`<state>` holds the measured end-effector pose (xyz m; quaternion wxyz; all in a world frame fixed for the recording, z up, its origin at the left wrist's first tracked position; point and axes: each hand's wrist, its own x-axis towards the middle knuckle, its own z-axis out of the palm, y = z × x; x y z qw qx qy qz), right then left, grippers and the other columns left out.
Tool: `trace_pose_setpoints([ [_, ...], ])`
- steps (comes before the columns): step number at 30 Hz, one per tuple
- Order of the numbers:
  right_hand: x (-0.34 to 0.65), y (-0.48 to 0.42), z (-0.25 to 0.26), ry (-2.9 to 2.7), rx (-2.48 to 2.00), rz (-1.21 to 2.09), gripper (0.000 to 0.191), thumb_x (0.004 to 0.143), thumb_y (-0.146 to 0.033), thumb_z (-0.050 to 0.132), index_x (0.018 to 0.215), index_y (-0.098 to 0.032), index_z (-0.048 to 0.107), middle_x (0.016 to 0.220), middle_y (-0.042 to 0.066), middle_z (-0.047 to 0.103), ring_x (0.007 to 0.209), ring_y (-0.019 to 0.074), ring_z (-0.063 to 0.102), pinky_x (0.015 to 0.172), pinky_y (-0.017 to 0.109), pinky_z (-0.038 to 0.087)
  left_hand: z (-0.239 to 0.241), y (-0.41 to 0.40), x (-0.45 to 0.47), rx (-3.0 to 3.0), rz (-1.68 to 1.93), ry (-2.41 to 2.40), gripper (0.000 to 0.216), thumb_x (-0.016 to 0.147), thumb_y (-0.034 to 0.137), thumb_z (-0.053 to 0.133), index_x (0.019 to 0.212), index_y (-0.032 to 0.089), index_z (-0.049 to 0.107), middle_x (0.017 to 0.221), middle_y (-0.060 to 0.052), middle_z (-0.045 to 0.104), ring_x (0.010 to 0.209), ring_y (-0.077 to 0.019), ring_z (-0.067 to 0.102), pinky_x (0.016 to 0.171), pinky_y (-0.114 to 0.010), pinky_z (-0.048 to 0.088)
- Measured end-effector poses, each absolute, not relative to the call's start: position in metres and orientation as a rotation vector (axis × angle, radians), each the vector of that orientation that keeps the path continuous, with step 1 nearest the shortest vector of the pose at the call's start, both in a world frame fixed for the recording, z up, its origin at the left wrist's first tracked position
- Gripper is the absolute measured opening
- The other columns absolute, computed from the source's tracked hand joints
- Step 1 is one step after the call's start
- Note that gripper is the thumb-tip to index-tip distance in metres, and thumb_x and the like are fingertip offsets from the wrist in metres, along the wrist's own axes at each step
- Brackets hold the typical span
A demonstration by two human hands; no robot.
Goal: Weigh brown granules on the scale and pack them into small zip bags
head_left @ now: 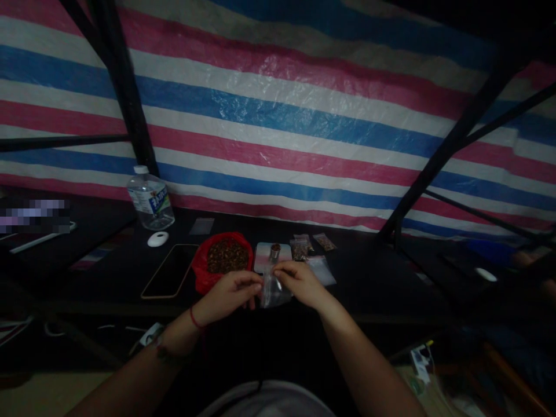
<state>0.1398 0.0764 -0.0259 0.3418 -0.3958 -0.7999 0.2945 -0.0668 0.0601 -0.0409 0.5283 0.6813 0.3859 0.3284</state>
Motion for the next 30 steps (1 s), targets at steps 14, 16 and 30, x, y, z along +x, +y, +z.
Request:
trace_pose_setpoints([
  [14, 0.128, 0.054, -0.025, -1.870, -1.078, 0.386, 0.036, 0.077, -0.029, 0.066, 0.111, -0.021, 0.060, 0.110, 0.009, 0.059, 0.101, 0.0211, 0.056, 0.082, 0.034, 0.049, -0.041, 0.064, -0.061, 1.635, 1.092, 1.247, 0.024, 0.078, 0.040, 0.054, 0.081, 0.017, 0.061, 0.071, -0.003, 0.068, 0.059, -0.0141, 0.062, 0.055, -0.023, 0.047],
  [16, 0.120, 0.046, -0.028, -1.964, -1.044, 0.447, 0.047, 0.073, -0.029, 0.071, 0.117, -0.022, 0.058, 0.114, 0.009, 0.060, 0.106, 0.0220, 0.056, 0.089, 0.036, 0.047, -0.041, 0.059, -0.058, 1.769, 1.050, 1.216, 0.023, 0.080, 0.039, 0.053, 0.078, 0.018, 0.064, 0.073, -0.003, 0.069, 0.065, -0.0151, 0.063, 0.061, -0.024, 0.049],
  [30, 0.126, 0.043, -0.046, -1.976, -1.018, 0.465, 0.018, 0.081, -0.013, 0.051, 0.096, -0.019, 0.059, 0.095, 0.006, 0.064, 0.084, 0.0158, 0.062, 0.074, 0.027, 0.051, -0.042, 0.049, -0.052, 1.915, 0.889, 1.279, 0.024, 0.078, 0.032, 0.050, 0.061, 0.017, 0.060, 0.055, 0.001, 0.059, 0.053, -0.0117, 0.054, 0.049, -0.020, 0.038],
])
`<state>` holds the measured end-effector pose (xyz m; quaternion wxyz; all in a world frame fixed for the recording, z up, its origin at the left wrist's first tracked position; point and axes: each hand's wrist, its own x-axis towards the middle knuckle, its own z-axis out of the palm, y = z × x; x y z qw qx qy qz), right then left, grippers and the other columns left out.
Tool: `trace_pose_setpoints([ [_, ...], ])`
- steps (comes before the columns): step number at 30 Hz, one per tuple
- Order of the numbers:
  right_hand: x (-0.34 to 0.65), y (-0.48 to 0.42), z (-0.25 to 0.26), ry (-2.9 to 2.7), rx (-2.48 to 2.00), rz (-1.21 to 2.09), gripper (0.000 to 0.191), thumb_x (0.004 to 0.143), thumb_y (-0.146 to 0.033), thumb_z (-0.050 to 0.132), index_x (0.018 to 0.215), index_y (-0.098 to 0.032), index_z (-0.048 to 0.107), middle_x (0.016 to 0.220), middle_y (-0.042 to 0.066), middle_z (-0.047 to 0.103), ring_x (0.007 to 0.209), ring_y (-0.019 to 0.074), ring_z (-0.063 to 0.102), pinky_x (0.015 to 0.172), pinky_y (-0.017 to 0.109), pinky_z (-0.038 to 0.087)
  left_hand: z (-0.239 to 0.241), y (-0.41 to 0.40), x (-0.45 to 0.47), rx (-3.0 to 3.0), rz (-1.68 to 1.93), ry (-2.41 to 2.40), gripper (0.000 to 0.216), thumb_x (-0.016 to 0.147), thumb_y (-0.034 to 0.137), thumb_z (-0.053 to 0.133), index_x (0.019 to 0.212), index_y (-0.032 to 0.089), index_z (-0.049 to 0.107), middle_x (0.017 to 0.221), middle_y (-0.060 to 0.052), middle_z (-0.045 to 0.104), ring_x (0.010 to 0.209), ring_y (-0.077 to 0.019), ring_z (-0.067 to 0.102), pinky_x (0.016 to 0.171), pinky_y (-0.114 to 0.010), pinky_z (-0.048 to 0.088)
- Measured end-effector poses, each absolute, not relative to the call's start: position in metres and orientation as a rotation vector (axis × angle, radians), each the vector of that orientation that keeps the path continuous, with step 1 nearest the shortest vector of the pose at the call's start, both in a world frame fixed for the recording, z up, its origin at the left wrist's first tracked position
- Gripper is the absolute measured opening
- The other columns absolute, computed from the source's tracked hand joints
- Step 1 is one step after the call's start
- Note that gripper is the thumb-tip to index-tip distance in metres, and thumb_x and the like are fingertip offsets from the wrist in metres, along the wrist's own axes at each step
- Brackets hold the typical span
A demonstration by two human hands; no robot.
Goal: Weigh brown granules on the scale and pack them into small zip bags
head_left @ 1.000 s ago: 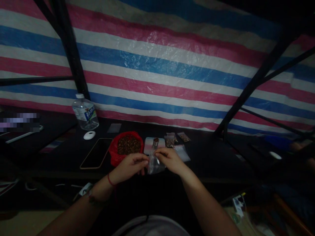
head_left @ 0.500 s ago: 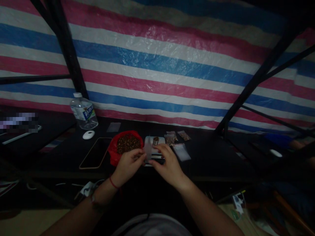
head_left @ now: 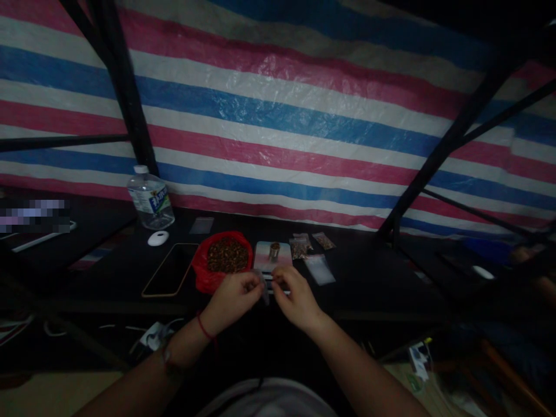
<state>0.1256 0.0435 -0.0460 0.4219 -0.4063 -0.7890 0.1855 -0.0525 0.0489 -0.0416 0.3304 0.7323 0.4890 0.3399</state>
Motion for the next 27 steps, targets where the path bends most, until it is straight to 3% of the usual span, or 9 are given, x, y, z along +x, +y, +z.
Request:
trace_pose_setpoints([
  [4, 0.124, 0.041, -0.047, -2.068, -0.980, 0.509, 0.015, 0.080, -0.016, 0.057, 0.094, -0.020, 0.060, 0.095, 0.005, 0.062, 0.086, 0.0162, 0.059, 0.075, 0.028, 0.050, -0.045, 0.050, -0.051, 1.951, 0.801, 1.270, 0.023, 0.078, 0.033, 0.051, 0.066, 0.016, 0.063, 0.060, 0.000, 0.061, 0.055, -0.0125, 0.055, 0.049, -0.021, 0.036],
  [8, 0.126, 0.045, -0.050, -2.072, -1.016, 0.496, 0.025, 0.075, -0.003, 0.049, 0.089, -0.020, 0.060, 0.087, 0.003, 0.061, 0.082, 0.0149, 0.059, 0.074, 0.027, 0.050, -0.041, 0.048, -0.050, 1.990, 0.749, 1.212, 0.027, 0.081, 0.034, 0.048, 0.066, 0.017, 0.062, 0.060, -0.001, 0.061, 0.058, -0.0131, 0.055, 0.051, -0.021, 0.037],
  [12, 0.125, 0.046, -0.054, -2.098, -1.048, 0.418, 0.028, 0.073, 0.000, 0.045, 0.079, -0.020, 0.064, 0.102, 0.006, 0.061, 0.095, 0.0162, 0.060, 0.084, 0.029, 0.049, -0.039, 0.047, -0.049, 2.036, 0.734, 1.283, 0.026, 0.080, 0.031, 0.048, 0.063, 0.017, 0.060, 0.059, -0.001, 0.061, 0.057, -0.0132, 0.054, 0.051, -0.022, 0.034],
  [15, 0.123, 0.044, -0.057, -2.128, -1.131, 0.395, 0.030, 0.075, -0.002, 0.047, 0.086, -0.020, 0.068, 0.108, 0.007, 0.063, 0.098, 0.0172, 0.061, 0.088, 0.030, 0.049, -0.041, 0.047, -0.048, 2.119, 0.719, 1.325, 0.024, 0.080, 0.028, 0.048, 0.062, 0.018, 0.059, 0.058, 0.000, 0.060, 0.056, -0.0130, 0.053, 0.051, -0.023, 0.033],
  [18, 0.122, 0.044, -0.058, -2.198, -1.120, 0.441, 0.031, 0.078, -0.005, 0.048, 0.096, -0.020, 0.068, 0.102, 0.007, 0.067, 0.094, 0.0173, 0.062, 0.086, 0.029, 0.049, -0.041, 0.043, -0.047, 2.215, 0.688, 1.313, 0.023, 0.081, 0.027, 0.048, 0.063, 0.019, 0.057, 0.060, -0.001, 0.060, 0.059, -0.0132, 0.054, 0.053, -0.023, 0.034],
  [20, 0.122, 0.045, -0.057, -2.225, -1.084, 0.488, 0.030, 0.078, -0.003, 0.048, 0.092, -0.019, 0.069, 0.092, 0.005, 0.069, 0.088, 0.0167, 0.063, 0.081, 0.027, 0.049, -0.041, 0.040, -0.047, 2.280, 0.682, 1.272, 0.023, 0.084, 0.028, 0.046, 0.065, 0.019, 0.057, 0.064, -0.001, 0.062, 0.062, -0.0137, 0.055, 0.057, -0.024, 0.037],
  [23, 0.124, 0.048, -0.056, -2.170, -1.130, 0.565, 0.024, 0.076, -0.004, 0.052, 0.081, -0.018, 0.070, 0.078, 0.003, 0.068, 0.075, 0.0152, 0.062, 0.070, 0.025, 0.047, -0.037, 0.037, -0.049, 2.436, 0.785, 1.178, 0.019, 0.082, 0.036, 0.053, 0.085, 0.019, 0.062, 0.087, -0.006, 0.066, 0.084, -0.0190, 0.059, 0.075, -0.029, 0.043],
  [25, 0.123, 0.049, -0.055, -2.097, -1.183, 0.620, 0.013, 0.074, -0.009, 0.060, 0.079, -0.018, 0.069, 0.074, 0.002, 0.067, 0.069, 0.0143, 0.060, 0.065, 0.023, 0.045, -0.035, 0.037, -0.052, 2.563, 0.878, 1.145, 0.043, 0.072, 0.044, 0.065, 0.108, 0.020, 0.059, 0.112, -0.010, 0.062, 0.106, -0.0258, 0.054, 0.092, -0.038, 0.040],
  [27, 0.121, 0.048, -0.054, -2.057, -1.176, 0.662, 0.011, 0.069, -0.015, 0.070, 0.080, -0.017, 0.069, 0.076, 0.002, 0.066, 0.069, 0.0143, 0.059, 0.064, 0.023, 0.044, -0.033, 0.038, -0.055, 2.654, 0.880, 1.138, 0.066, 0.065, 0.046, 0.071, 0.122, 0.021, 0.051, 0.123, -0.011, 0.057, 0.115, -0.0290, 0.049, 0.102, -0.045, 0.032],
])
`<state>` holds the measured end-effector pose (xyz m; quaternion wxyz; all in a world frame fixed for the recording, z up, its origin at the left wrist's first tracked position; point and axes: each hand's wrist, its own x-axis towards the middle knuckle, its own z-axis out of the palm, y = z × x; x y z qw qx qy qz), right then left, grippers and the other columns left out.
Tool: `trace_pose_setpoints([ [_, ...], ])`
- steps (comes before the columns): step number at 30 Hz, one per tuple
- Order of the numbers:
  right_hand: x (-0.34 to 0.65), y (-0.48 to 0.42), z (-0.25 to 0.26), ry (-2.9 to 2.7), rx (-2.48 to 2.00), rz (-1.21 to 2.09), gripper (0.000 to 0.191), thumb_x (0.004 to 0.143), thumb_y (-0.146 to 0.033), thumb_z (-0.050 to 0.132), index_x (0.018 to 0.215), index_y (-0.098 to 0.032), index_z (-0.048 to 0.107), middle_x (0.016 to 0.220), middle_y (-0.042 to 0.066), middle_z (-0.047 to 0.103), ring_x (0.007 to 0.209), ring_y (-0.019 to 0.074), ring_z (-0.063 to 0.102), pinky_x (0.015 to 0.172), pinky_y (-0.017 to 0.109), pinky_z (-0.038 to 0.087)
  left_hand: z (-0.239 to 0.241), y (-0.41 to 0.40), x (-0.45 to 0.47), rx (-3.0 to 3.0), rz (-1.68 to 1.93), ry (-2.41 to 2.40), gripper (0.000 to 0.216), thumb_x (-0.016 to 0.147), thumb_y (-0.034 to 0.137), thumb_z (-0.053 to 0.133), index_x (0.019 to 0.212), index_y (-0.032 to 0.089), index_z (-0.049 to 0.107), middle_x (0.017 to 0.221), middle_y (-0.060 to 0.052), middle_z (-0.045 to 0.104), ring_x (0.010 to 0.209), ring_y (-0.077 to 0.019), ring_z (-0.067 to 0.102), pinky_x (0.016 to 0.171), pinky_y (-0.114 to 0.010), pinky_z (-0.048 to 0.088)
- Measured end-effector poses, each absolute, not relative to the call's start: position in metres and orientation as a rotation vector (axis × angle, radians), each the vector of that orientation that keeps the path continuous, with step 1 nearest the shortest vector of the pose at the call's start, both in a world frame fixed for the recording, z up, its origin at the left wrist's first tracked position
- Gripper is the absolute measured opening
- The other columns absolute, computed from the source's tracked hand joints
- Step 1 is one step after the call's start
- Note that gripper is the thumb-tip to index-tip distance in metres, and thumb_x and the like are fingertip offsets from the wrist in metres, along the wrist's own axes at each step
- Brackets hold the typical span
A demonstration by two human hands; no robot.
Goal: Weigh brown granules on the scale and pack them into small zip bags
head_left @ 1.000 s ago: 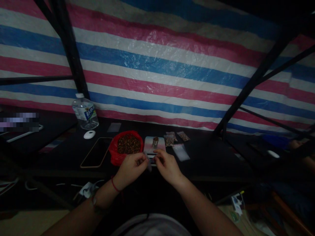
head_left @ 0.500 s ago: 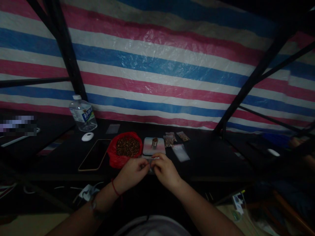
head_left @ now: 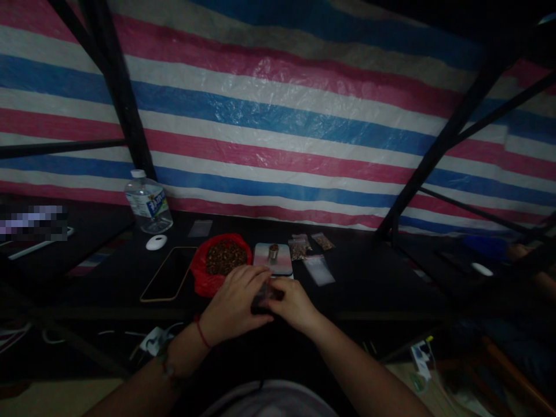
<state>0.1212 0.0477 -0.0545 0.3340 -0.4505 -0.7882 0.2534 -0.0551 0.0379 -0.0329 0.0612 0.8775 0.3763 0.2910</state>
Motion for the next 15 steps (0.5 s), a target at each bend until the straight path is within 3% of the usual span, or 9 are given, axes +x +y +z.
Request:
trace_pose_setpoints([
  [3, 0.118, 0.046, -0.056, -2.062, -1.125, 0.660, 0.016, 0.066, -0.019, 0.074, 0.081, -0.017, 0.070, 0.081, 0.002, 0.065, 0.075, 0.0154, 0.059, 0.069, 0.025, 0.045, -0.032, 0.042, -0.059, 2.691, 0.778, 1.124, 0.055, 0.069, 0.041, 0.069, 0.117, 0.021, 0.053, 0.111, -0.007, 0.063, 0.107, -0.0253, 0.055, 0.105, -0.045, 0.030],
  [6, 0.120, 0.054, -0.058, -2.052, -1.028, 0.679, 0.012, 0.077, -0.018, 0.064, 0.087, -0.020, 0.070, 0.090, 0.003, 0.066, 0.086, 0.0158, 0.060, 0.080, 0.028, 0.046, -0.034, 0.048, -0.065, 2.670, 0.770, 1.125, 0.044, 0.071, 0.041, 0.067, 0.109, 0.022, 0.057, 0.104, -0.006, 0.066, 0.100, -0.0239, 0.058, 0.100, -0.042, 0.036],
  [9, 0.129, 0.079, -0.061, -1.906, -1.045, 0.598, 0.020, 0.084, -0.023, 0.054, 0.099, -0.021, 0.068, 0.104, 0.006, 0.064, 0.098, 0.0171, 0.059, 0.087, 0.031, 0.046, -0.039, 0.059, -0.074, 2.607, 0.845, 1.195, 0.049, 0.073, 0.044, 0.065, 0.114, 0.020, 0.057, 0.109, -0.009, 0.065, 0.102, -0.0255, 0.058, 0.094, -0.041, 0.042],
  [13, 0.140, 0.131, -0.073, -1.806, -1.373, 0.277, 0.061, 0.068, -0.032, 0.072, 0.123, -0.013, 0.055, 0.124, 0.015, 0.057, 0.118, 0.0276, 0.049, 0.102, 0.043, 0.036, -0.049, 0.071, -0.084, 2.485, 0.971, 1.321, 0.051, 0.076, 0.047, 0.061, 0.116, 0.016, 0.057, 0.114, -0.012, 0.064, 0.106, -0.0262, 0.058, 0.094, -0.040, 0.044],
  [15, 0.142, 0.155, -0.079, -1.842, -1.492, 0.242, 0.067, 0.066, -0.033, 0.073, 0.126, -0.011, 0.053, 0.126, 0.017, 0.055, 0.121, 0.0294, 0.047, 0.103, 0.044, 0.035, -0.052, 0.075, -0.086, 2.445, 1.022, 1.374, 0.053, 0.076, 0.050, 0.061, 0.116, 0.016, 0.058, 0.114, -0.012, 0.064, 0.106, -0.0261, 0.059, 0.094, -0.039, 0.045],
])
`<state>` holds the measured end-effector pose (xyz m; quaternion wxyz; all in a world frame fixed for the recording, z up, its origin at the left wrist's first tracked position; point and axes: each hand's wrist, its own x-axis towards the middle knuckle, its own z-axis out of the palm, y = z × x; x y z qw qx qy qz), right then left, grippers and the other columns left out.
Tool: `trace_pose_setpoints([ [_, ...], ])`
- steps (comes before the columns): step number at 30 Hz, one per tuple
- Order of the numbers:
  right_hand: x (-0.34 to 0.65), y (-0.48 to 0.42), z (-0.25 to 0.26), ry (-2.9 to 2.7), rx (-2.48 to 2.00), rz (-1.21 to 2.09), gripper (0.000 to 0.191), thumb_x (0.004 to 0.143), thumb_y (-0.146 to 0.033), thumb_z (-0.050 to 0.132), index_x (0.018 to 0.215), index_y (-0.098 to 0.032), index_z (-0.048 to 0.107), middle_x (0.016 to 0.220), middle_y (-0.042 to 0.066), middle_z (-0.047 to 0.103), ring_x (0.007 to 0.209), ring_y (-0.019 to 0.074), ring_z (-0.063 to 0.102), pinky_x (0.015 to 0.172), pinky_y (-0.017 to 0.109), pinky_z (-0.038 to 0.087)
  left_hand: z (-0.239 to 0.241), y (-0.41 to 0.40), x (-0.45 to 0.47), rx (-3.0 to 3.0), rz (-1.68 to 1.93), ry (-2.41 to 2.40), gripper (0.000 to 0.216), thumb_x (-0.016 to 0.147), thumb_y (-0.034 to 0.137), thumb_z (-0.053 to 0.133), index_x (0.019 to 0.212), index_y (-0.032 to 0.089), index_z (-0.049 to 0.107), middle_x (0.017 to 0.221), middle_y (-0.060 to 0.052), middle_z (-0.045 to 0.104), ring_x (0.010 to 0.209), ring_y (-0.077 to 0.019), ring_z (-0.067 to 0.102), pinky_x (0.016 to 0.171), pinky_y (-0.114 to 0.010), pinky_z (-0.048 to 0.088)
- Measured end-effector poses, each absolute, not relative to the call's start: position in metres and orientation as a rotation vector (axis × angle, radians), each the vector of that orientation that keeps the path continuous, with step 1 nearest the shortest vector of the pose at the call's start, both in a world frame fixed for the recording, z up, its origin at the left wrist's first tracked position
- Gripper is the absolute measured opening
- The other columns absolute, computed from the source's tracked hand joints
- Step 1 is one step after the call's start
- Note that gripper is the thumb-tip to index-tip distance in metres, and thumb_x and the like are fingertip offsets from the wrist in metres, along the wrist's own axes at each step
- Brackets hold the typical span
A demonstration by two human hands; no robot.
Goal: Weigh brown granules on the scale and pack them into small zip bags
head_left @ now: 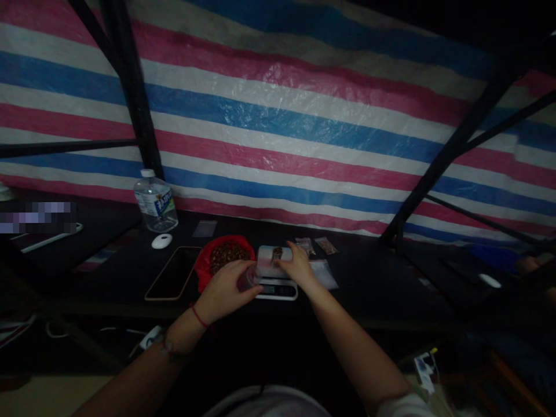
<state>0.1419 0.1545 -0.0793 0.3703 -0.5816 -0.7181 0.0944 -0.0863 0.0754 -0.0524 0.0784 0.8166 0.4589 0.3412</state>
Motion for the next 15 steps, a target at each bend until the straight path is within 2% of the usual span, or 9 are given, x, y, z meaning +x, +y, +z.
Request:
trace_pose_setpoints([
  [6, 0.132, 0.178, -0.079, -1.979, -1.470, 0.406, 0.030, 0.070, -0.023, 0.069, 0.100, -0.018, 0.068, 0.105, 0.008, 0.068, 0.109, 0.0245, 0.058, 0.100, 0.041, 0.039, -0.055, 0.082, -0.089, 2.372, 1.045, 1.465, 0.054, 0.072, 0.055, 0.063, 0.111, 0.018, 0.062, 0.108, -0.011, 0.067, 0.101, -0.0262, 0.061, 0.091, -0.039, 0.046],
  [11, 0.116, 0.150, -0.061, -1.941, -1.101, 0.760, 0.048, 0.071, -0.022, 0.067, 0.118, -0.022, 0.058, 0.116, 0.006, 0.064, 0.103, 0.0174, 0.062, 0.090, 0.032, 0.049, -0.058, 0.089, -0.092, 2.292, 1.056, 1.514, 0.050, 0.073, 0.053, 0.064, 0.108, 0.018, 0.064, 0.105, -0.010, 0.068, 0.098, -0.0249, 0.063, 0.089, -0.037, 0.047],
  [15, 0.107, 0.125, -0.042, -2.005, -0.955, 0.885, 0.057, 0.067, -0.019, 0.070, 0.122, -0.022, 0.051, 0.107, 0.004, 0.065, 0.091, 0.0153, 0.064, 0.081, 0.029, 0.052, -0.060, 0.090, -0.092, 2.252, 1.089, 1.488, 0.050, 0.071, 0.051, 0.067, 0.108, 0.018, 0.064, 0.105, -0.009, 0.069, 0.097, -0.0241, 0.064, 0.087, -0.035, 0.048],
])
